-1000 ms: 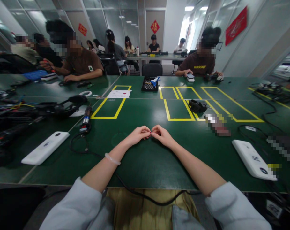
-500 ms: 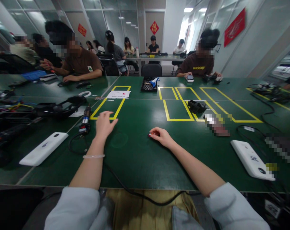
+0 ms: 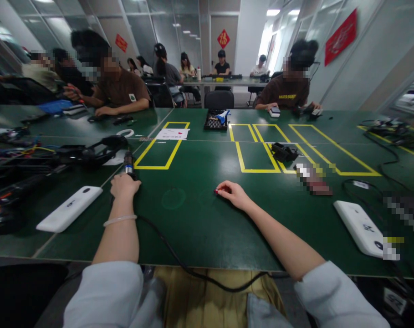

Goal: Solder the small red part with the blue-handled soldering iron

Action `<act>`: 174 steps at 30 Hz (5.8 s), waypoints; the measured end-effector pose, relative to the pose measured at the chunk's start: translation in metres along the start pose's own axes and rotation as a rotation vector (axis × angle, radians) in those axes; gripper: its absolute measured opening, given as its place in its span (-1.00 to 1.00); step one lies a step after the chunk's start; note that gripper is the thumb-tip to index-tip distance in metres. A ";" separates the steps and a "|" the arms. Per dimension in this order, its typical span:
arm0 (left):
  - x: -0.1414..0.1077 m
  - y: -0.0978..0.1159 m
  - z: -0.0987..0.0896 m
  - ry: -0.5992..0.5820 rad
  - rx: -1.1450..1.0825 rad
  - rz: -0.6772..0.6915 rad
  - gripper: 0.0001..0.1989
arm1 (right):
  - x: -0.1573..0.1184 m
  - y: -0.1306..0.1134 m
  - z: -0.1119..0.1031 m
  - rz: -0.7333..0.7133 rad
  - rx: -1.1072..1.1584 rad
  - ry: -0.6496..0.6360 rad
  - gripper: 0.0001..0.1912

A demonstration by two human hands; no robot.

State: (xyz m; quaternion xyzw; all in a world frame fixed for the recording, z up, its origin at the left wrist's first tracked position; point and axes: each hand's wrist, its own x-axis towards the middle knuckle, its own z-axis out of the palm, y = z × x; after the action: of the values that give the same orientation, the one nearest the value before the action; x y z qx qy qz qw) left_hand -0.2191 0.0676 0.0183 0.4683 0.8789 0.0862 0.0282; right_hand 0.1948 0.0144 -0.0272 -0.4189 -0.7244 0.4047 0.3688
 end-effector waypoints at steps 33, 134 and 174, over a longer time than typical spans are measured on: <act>-0.163 0.144 0.041 -0.192 -0.311 1.211 -0.31 | -0.001 0.001 0.003 -0.218 -0.158 0.089 -0.90; -0.154 0.156 0.041 -0.993 -0.983 0.686 -0.58 | -0.001 0.002 0.001 -0.108 0.035 0.025 -0.82; -0.091 0.108 0.011 -0.114 -0.486 0.855 -0.59 | 0.000 0.002 -0.002 -0.019 -0.032 0.018 -0.77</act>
State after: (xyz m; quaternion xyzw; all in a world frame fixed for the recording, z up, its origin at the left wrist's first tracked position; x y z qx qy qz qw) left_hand -0.0782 0.0530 0.0244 0.7707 0.5597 0.2667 0.1470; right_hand 0.1975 0.0157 -0.0280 -0.4213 -0.7315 0.3856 0.3725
